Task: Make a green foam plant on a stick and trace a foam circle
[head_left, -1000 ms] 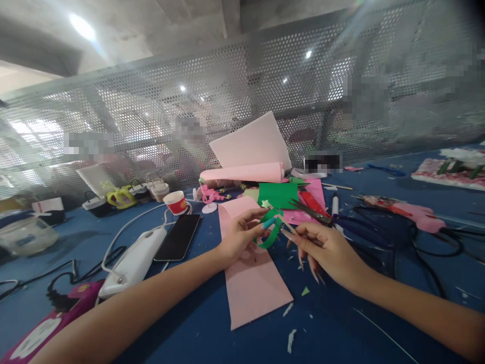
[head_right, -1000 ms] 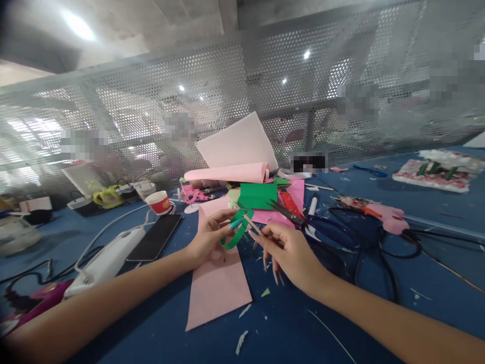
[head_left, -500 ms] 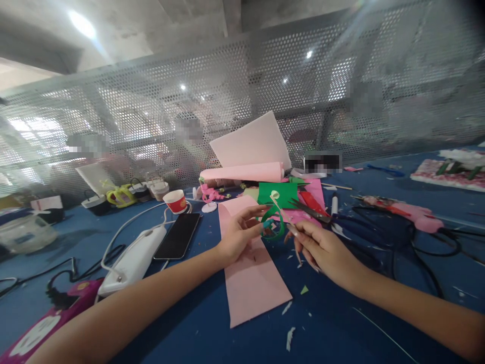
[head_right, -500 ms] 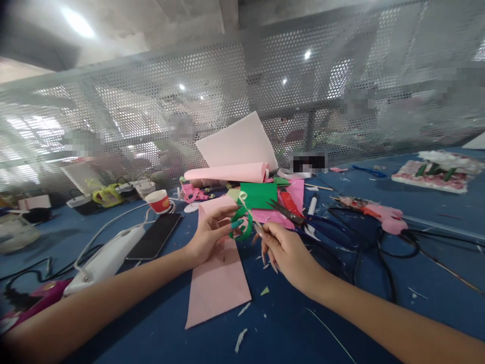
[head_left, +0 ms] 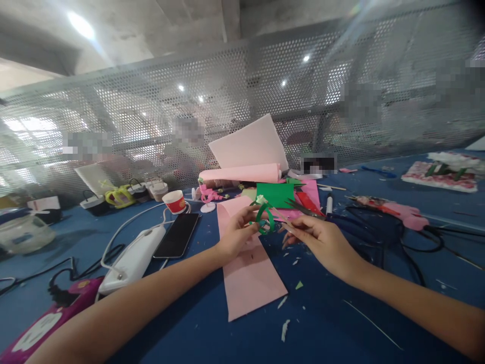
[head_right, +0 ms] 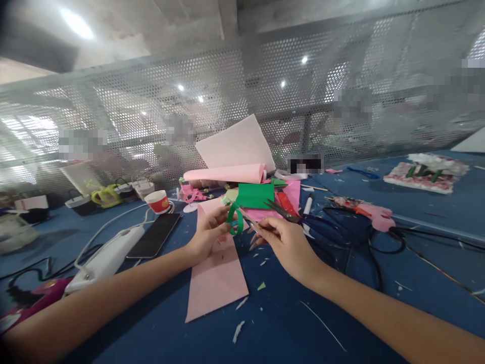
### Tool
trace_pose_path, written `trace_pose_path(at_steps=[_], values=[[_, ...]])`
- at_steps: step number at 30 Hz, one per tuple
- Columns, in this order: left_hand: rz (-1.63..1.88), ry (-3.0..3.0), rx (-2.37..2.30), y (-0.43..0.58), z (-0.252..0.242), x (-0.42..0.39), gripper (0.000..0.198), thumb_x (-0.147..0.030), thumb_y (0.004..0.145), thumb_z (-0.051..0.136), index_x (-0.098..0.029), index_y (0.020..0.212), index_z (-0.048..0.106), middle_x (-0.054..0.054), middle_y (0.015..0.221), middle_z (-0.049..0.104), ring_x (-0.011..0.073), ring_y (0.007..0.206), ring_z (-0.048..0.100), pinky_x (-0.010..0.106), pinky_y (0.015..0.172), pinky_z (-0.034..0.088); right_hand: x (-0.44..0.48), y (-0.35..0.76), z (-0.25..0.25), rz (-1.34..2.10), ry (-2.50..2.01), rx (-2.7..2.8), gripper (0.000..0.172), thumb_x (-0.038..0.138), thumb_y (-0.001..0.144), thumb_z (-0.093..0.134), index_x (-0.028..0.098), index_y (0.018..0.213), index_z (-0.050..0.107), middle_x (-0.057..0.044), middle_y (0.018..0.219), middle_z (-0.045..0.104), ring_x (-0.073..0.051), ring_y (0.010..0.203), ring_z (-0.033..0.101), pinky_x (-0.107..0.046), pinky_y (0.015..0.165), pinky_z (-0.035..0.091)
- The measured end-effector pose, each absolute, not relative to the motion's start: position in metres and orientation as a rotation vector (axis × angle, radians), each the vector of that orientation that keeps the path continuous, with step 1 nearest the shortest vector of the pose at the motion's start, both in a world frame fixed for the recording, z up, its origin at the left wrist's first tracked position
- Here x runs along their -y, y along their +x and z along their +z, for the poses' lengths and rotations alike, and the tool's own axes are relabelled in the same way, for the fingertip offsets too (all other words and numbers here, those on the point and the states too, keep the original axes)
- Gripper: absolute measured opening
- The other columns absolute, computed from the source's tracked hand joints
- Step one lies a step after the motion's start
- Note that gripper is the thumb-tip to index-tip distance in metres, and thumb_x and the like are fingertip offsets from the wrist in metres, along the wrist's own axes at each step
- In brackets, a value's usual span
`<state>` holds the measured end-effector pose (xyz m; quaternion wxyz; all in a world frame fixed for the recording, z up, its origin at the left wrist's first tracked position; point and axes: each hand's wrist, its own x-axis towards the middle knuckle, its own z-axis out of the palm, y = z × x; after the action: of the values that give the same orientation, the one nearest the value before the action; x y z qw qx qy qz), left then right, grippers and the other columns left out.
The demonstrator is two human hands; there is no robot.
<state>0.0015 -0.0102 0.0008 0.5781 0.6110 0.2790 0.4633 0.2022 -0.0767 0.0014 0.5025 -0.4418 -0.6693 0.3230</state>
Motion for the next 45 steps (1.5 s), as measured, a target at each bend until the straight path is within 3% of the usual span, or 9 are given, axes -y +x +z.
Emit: trace_pose_path(at_steps=[9,15,22,25,27,32,37,41,45], values=[[1.126,1.448,-0.648,-0.001,0.004,0.014,0.040,-0.016,0.069,0.061,-0.017,0.109,0.057,0.006,0.091,0.070,0.0174,0.080,0.064,0.030,0.070,0.046,0.072,0.203,0.006,0.885,-1.036,1.411,0.033,0.053,0.078,0.063,0.020,0.078,0.061,-0.006,0.072,0.071,-0.022,0.070,0.070,-0.037,0.072,0.057],[1.103,1.563,-0.429,-0.003,0.006,0.018,0.055,-0.007,0.063,0.050,-0.016,0.116,0.052,0.005,0.084,0.070,0.0193,0.090,0.063,0.037,0.089,0.042,0.064,0.212,0.002,0.802,-1.079,1.330,0.039,0.057,0.073,0.067,0.019,0.077,0.060,-0.007,0.071,0.071,-0.024,0.069,0.070,-0.041,0.072,0.057],[0.811,1.373,-0.355,0.011,0.026,0.047,0.061,-0.008,0.066,0.053,-0.019,0.127,0.049,0.008,0.091,0.070,0.0156,0.068,0.063,0.032,0.069,0.049,0.062,0.211,0.002,0.904,-1.080,1.283,0.040,0.055,0.063,0.074,0.019,0.073,0.061,-0.006,0.069,0.071,-0.022,0.068,0.069,-0.037,0.071,0.056],[0.582,1.455,-0.390,0.016,0.039,0.060,0.045,-0.019,0.077,0.059,-0.018,0.122,0.055,0.012,0.105,0.067,0.0188,0.077,0.066,0.034,0.074,0.051,0.064,0.205,0.001,1.008,-1.059,1.312,0.042,0.057,0.061,0.074,0.018,0.070,0.061,-0.004,0.065,0.067,-0.018,0.060,0.064,-0.031,0.059,0.053],[0.606,1.574,-0.512,0.018,0.045,0.064,0.038,-0.034,0.084,0.057,-0.017,0.118,0.057,0.012,0.099,0.067,0.0182,0.075,0.065,0.033,0.070,0.051,0.066,0.201,0.002,1.053,-1.042,1.335,0.043,0.057,0.058,0.076,0.017,0.068,0.062,-0.002,0.063,0.065,-0.016,0.057,0.061,-0.028,0.053,0.050],[0.885,1.897,-0.802,0.013,0.043,0.050,0.036,-0.046,0.080,0.062,-0.014,0.096,0.062,0.003,0.067,0.061,0.0142,0.061,0.060,0.027,0.059,0.048,0.078,0.192,0.005,1.199,-1.018,1.362,0.037,0.053,0.062,0.075,0.019,0.070,0.065,0.000,0.057,0.061,-0.014,0.049,0.058,-0.025,0.046,0.047],[1.000,1.846,-0.902,0.010,0.035,0.033,0.029,-0.040,0.070,0.074,-0.014,0.076,0.061,-0.001,0.057,0.056,0.0100,0.049,0.052,0.023,0.047,0.041,0.088,0.182,0.007,1.361,-0.928,1.348,0.036,0.050,0.064,0.077,0.018,0.078,0.069,-0.001,0.067,0.065,-0.010,0.047,0.056,-0.023,0.044,0.049],[1.181,1.660,-0.766,0.013,0.033,0.033,0.045,-0.030,0.066,0.079,-0.018,0.106,0.061,0.006,0.096,0.065,0.0173,0.083,0.062,0.027,0.067,0.051,0.089,0.180,0.007,1.438,-0.879,1.379,0.040,0.054,0.066,0.074,0.016,0.077,0.069,-0.001,0.065,0.063,-0.007,0.042,0.052,-0.019,0.036,0.043],[1.112,1.603,-0.577,0.012,0.031,0.034,0.053,-0.025,0.068,0.077,-0.023,0.118,0.058,0.010,0.126,0.057,0.0246,0.121,0.050,0.036,0.095,0.045,0.091,0.179,0.006,1.459,-0.875,1.417,0.039,0.053,0.067,0.074,0.016,0.077,0.067,-0.001,0.064,0.064,-0.007,0.042,0.053,-0.019,0.039,0.045]])
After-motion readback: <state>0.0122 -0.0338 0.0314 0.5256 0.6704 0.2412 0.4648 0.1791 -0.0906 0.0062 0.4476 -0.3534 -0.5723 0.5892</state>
